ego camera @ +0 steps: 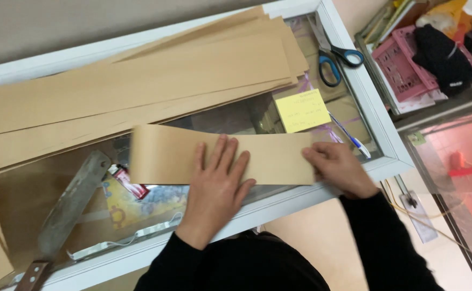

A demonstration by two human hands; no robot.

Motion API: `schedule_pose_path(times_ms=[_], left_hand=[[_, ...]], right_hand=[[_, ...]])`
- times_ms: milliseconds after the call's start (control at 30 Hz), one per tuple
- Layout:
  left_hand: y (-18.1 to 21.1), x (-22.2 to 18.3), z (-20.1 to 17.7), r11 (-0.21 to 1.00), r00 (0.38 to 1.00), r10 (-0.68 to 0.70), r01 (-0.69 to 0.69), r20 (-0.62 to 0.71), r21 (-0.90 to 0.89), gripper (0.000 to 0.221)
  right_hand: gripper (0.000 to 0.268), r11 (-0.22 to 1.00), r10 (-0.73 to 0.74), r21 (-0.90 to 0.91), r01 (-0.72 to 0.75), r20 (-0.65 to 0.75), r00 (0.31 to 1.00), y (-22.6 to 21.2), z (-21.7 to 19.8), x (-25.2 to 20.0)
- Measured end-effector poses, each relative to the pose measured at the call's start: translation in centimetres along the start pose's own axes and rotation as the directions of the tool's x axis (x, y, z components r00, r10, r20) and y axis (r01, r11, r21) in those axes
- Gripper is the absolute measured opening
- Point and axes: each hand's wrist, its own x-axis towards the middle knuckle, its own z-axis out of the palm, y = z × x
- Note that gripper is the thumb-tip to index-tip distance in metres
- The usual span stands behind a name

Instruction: Cutting and folding brown paper into small bags or envelopes on a glass counter

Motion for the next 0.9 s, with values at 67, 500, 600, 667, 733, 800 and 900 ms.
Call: schedule_pose_path(times_ms=[67, 500, 600, 667, 733, 800, 900], left_hand=[[0.8, 0.1, 0.0, 0.999, 0.999, 0.037, -0.036, 0.017, -0.011, 0.057], [-1.3, -2.7, 1.0, 0.998, 0.996, 0.067, -0.068, 0.051, 0.015, 0.062], [-3.1, -3.7, -0.7, 0.999, 0.991, 0.050, -0.052, 0.128, 0.013, 0.066], [-4.3, -4.6, -2.1, 0.995, 0.995, 0.074, -0.078, 0.065, 0.059, 0.062], [-5.6, -5.5, -2.9, 0.992, 0.992, 0.042, -0.056, 0.117, 0.117, 0.063], [-6.7, -6.2, -3.5, 0.984, 0.986, 0.007, -0.036, 0.166, 0.173, 0.065], [-7.7, -7.3, -4.0, 0.975, 0.994, 0.002, -0.027, 0.112, 0.222, 0.064]], right_hand=[[0.028, 0.996, -0.005, -0.085, 0.000, -0.063, 0.998, 0.2, -3.3, -0.5], [0.034, 0.978, 0.201, -0.042, -0.203, -0.037, 0.979, 1.6, -10.1, -3.3], [0.035, 0.972, 0.229, -0.043, -0.230, -0.038, 0.973, 0.9, -9.9, -3.5], [0.036, 0.978, 0.191, -0.078, -0.196, -0.065, 0.979, 1.5, -10.1, -3.4], [0.037, 0.981, 0.155, -0.105, -0.161, -0.064, 0.986, 2.0, -10.3, -3.3], [0.042, 0.983, 0.118, -0.134, -0.126, -0.065, 0.991, 2.5, -10.6, -3.0], [0.035, 0.975, 0.171, -0.126, -0.181, -0.086, 0.982, 3.0, -10.9, -2.6]])
